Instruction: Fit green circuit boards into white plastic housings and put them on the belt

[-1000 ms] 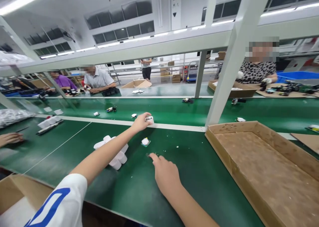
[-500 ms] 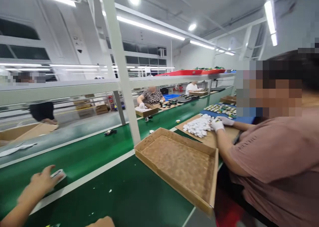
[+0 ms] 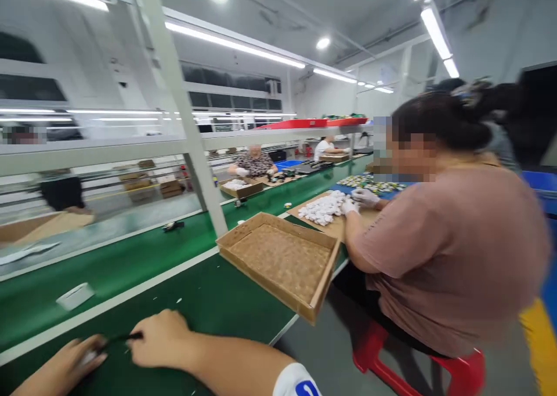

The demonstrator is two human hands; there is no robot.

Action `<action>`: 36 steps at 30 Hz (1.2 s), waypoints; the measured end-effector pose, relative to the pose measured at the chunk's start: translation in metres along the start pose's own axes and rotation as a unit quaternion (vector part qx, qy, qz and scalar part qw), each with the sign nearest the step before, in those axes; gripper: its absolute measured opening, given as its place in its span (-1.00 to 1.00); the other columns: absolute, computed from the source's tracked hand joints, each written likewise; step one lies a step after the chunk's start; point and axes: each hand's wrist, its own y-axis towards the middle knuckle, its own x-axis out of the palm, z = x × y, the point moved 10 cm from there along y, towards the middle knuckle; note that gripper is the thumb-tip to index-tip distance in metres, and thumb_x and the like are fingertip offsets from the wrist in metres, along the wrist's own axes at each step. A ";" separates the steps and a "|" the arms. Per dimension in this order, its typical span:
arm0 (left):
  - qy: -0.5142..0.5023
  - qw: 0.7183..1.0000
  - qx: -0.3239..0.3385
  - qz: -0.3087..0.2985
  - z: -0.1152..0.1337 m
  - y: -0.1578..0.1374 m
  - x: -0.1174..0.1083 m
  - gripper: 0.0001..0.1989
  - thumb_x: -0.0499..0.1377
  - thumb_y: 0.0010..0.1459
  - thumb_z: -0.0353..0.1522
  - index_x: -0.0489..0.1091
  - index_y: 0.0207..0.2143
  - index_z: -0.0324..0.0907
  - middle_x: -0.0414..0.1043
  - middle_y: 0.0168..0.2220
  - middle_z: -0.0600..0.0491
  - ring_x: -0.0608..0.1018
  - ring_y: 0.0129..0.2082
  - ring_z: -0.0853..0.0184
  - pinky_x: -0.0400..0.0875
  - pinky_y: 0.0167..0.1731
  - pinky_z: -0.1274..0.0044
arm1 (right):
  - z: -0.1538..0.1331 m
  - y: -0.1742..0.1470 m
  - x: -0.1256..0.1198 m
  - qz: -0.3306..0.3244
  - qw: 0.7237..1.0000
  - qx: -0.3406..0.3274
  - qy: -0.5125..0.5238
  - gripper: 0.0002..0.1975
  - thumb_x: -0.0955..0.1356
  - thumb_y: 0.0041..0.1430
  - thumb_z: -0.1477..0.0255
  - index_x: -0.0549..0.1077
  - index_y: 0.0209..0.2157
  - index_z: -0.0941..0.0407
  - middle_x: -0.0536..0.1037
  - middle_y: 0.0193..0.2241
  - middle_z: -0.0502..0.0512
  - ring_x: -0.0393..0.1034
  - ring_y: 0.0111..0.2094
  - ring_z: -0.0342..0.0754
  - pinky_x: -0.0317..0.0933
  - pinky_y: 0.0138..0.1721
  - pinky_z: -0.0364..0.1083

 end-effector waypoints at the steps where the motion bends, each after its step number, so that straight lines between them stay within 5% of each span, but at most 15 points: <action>1: -0.038 0.999 -0.004 -0.009 0.009 -0.009 -0.003 -0.82 0.14 -0.18 -0.32 0.40 -0.43 -0.13 0.44 -0.46 0.02 0.57 -0.36 0.15 0.45 -0.24 0.40 | 0.001 0.000 -0.005 0.023 0.999 -0.004 0.030 -0.86 0.35 -0.01 0.39 0.56 -0.42 0.09 0.57 -0.51 0.08 0.48 -0.38 0.09 0.29 -0.35 -0.05; 3: -0.100 0.995 -0.005 0.023 0.029 -0.027 -0.018 -0.88 0.15 -0.19 -0.40 0.36 -0.48 -0.16 0.39 -0.46 0.01 0.54 -0.33 0.10 0.42 -0.21 0.31 | 0.002 0.001 -0.007 0.028 0.996 -0.019 0.082 -0.79 0.27 0.12 0.42 0.53 -0.42 0.14 0.54 -0.50 0.10 0.44 -0.40 0.00 0.25 -0.35 -0.09; 5: -0.165 0.984 0.021 0.069 0.048 -0.044 -0.032 -0.74 0.15 -0.14 -0.47 0.36 -0.30 -0.18 0.41 -0.26 -0.04 0.50 -0.15 0.11 0.36 -0.08 0.28 | 0.008 0.007 -0.003 0.015 0.989 -0.014 0.149 -0.71 0.18 0.22 0.38 0.50 -0.34 0.16 0.48 -0.52 0.07 0.36 -0.49 -0.09 0.20 -0.42 -0.13; 7: -0.183 0.978 -0.005 0.099 0.049 -0.057 -0.037 -0.54 0.17 -0.11 -0.50 0.29 -0.08 -0.14 0.36 -0.07 -0.02 0.44 -0.04 0.21 0.31 0.01 0.36 | 0.016 0.014 0.008 -0.019 0.976 0.006 0.218 -0.61 0.13 0.27 0.24 0.46 -0.29 0.17 0.37 -0.59 0.01 0.20 -0.64 -0.17 0.10 -0.56 -0.17; 11: -0.209 0.969 -0.023 0.132 0.047 -0.080 -0.037 -0.36 0.23 -0.09 -0.51 0.16 0.09 -0.10 0.33 -0.03 0.03 0.45 -0.12 0.32 0.36 -0.07 0.47 | 0.020 0.015 0.029 -0.101 0.938 0.034 0.331 -0.53 0.19 0.17 0.03 0.43 -0.27 0.15 0.32 -0.56 0.00 -0.01 -0.72 -0.25 -0.07 -0.66 -0.16; 17: -0.289 0.944 0.004 0.160 0.054 -0.101 -0.049 -0.37 0.27 -0.08 -0.47 0.17 0.08 -0.11 0.34 -0.07 0.01 0.44 -0.22 0.31 0.39 -0.19 0.43 | 0.007 -0.011 0.039 -0.188 0.894 0.072 0.401 -0.53 0.32 0.07 0.06 0.42 -0.11 0.09 0.45 -0.38 0.08 -0.16 -0.73 -0.33 -0.23 -0.68 -0.16; 22: -0.247 0.957 0.065 0.139 0.075 -0.104 -0.046 -0.38 0.26 -0.06 -0.51 0.18 0.08 -0.07 0.36 -0.07 0.02 0.43 -0.09 0.25 0.33 -0.04 0.35 | -0.002 -0.029 0.052 -0.242 0.874 0.108 0.407 -0.43 0.41 -0.04 0.08 0.40 -0.04 0.12 0.25 -0.67 -0.15 -0.18 -0.74 -0.32 -0.25 -0.69 -0.21; 26: -0.244 0.955 0.104 0.131 0.089 -0.104 -0.040 -0.32 0.30 -0.09 -0.50 0.17 0.09 -0.05 0.31 -0.01 -0.02 0.38 -0.01 0.20 0.33 -0.04 0.33 | -0.004 -0.034 0.055 -0.249 0.860 0.122 0.429 -0.40 0.48 -0.18 0.10 0.42 -0.12 0.16 0.09 -0.71 -0.24 -0.18 -0.73 -0.33 -0.26 -0.69 -0.23; 30: -0.279 0.947 0.072 0.146 0.078 -0.103 -0.040 -0.27 0.38 -0.18 -0.38 0.20 0.08 -0.07 0.27 0.01 -0.04 0.39 -0.05 0.19 0.37 -0.14 0.37 | -0.003 -0.032 0.051 -0.246 0.849 0.124 0.452 -0.37 0.51 -0.21 0.15 0.37 -0.10 0.14 0.05 -0.71 -0.27 -0.18 -0.72 -0.33 -0.28 -0.69 -0.23; 36: -0.341 0.930 0.031 0.131 0.061 -0.105 -0.031 -0.53 0.38 -0.15 -0.33 0.38 -0.12 -0.11 0.37 -0.29 0.08 0.42 -0.29 0.32 0.30 -0.35 0.52 | -0.011 -0.031 0.047 -0.250 0.853 0.092 0.449 -0.34 0.50 -0.19 0.15 0.30 -0.06 0.09 0.08 -0.71 -0.27 -0.18 -0.72 -0.32 -0.28 -0.68 -0.23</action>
